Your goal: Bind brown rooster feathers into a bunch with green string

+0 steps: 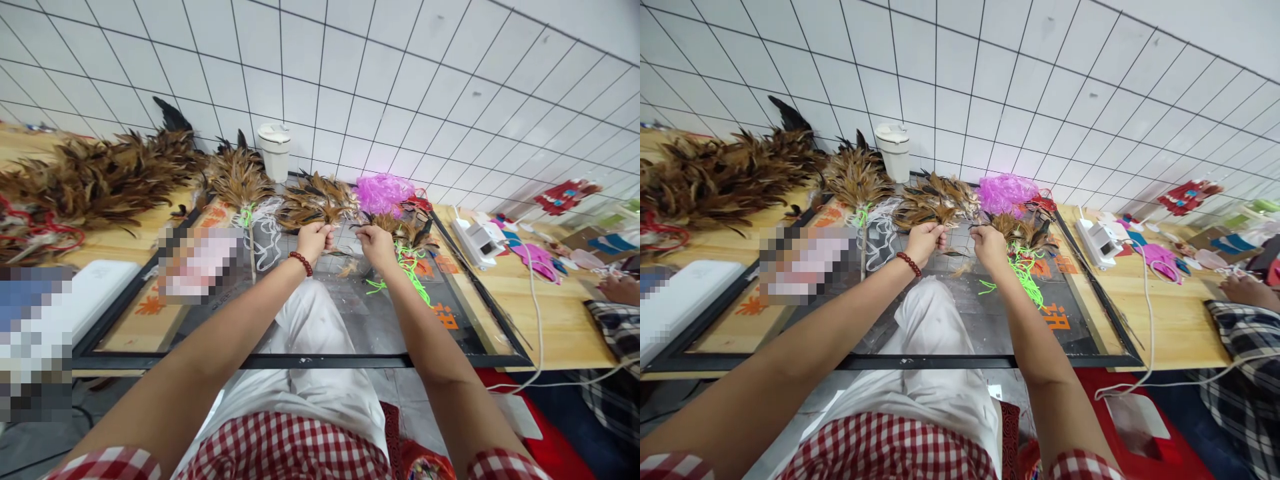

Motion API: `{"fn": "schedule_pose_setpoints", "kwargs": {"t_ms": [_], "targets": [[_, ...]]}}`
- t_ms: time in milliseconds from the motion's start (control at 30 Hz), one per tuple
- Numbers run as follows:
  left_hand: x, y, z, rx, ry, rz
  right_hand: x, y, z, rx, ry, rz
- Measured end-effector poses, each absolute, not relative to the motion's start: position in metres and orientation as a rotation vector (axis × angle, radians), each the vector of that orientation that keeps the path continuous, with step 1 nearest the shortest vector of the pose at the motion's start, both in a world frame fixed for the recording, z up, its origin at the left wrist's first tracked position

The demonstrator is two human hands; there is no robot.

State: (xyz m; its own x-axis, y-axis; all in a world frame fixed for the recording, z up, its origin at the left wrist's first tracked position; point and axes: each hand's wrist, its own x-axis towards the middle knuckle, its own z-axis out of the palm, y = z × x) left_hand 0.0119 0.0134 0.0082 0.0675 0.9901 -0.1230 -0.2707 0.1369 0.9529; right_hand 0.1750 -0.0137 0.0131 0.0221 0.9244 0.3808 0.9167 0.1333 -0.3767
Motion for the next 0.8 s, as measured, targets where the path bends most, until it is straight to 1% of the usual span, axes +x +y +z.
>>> {"fn": "schedule_pose_setpoints", "kwargs": {"t_ms": [67,200,333,433,567,633,700,800], "targets": [[0.012,0.013,0.009,0.886,0.977,1.195,0.176,-0.013,0.012,-1.755,-1.844,0.073],[0.013,0.012,0.008,0.844,0.919,1.223,0.176,-0.014,0.009,-1.847,-1.937,0.022],[0.013,0.011,0.008,0.836,0.917,1.22,0.174,-0.012,0.003,-1.891,-1.996,0.175],[0.013,0.01,0.011,0.823,0.913,1.189,0.174,-0.008,0.002,-1.788,-1.797,0.424],[0.013,0.007,0.015,0.79,0.914,1.164,0.172,-0.007,0.011,-1.363,-1.246,1.093],[0.013,0.005,0.016,0.776,0.915,1.149,0.171,-0.009,0.017,-1.182,-1.073,1.329],[0.013,0.003,0.017,0.76,0.913,1.123,0.169,-0.012,0.022,-1.108,-0.991,1.423],[0.014,0.001,0.016,0.742,0.885,1.066,0.165,-0.015,0.023,-1.084,-0.998,1.416]]}}
